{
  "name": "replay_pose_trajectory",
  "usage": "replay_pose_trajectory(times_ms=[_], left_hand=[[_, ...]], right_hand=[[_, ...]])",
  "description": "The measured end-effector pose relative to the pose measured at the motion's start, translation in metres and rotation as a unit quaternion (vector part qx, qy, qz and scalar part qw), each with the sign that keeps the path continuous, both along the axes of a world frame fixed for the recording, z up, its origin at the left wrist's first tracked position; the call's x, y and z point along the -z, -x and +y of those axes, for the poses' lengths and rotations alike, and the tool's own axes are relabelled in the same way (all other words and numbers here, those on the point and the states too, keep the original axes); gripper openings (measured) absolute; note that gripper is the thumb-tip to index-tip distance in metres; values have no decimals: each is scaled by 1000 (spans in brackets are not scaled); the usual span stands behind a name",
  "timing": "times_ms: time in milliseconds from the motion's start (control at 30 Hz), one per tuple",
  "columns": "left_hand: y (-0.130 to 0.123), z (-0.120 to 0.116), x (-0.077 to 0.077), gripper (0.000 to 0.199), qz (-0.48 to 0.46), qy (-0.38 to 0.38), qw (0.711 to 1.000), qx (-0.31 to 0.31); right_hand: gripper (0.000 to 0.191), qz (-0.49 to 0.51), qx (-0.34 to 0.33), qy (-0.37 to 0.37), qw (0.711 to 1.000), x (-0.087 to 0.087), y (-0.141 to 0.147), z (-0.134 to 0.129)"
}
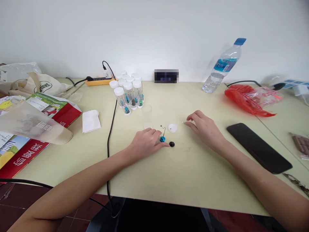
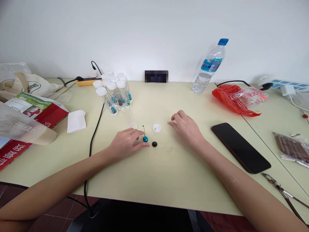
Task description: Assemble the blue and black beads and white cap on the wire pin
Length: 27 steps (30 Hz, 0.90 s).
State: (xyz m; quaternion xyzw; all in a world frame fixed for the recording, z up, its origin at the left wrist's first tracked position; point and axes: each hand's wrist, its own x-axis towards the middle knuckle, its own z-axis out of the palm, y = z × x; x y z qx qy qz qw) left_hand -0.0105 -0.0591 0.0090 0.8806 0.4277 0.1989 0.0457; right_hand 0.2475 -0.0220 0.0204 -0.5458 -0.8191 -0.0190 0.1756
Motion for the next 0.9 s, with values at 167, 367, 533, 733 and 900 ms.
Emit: replay_pose_trajectory(times_ms=[167, 367, 533, 733, 900], left_hand=[[3, -4, -8, 42, 34, -138, 989, 41], [-1, -7, -6, 32, 43, -160, 981, 99], [-6, -7, 0, 32, 52, -121, 985, 116], [-5, -5, 1, 31, 63, -128, 984, 109], [-2, 0, 4, 30, 74, -132, 984, 95]], right_hand=[[17, -102, -12, 30, 994, 7, -8, 2], [20, -142, -51, 12, 988, -2, 0, -14], [17, -148, -53, 24, 987, -8, 9, -22], [36, -193, -65, -14, 979, -9, 0, -9], [28, -110, -95, 59, 988, -8, -25, 11]])
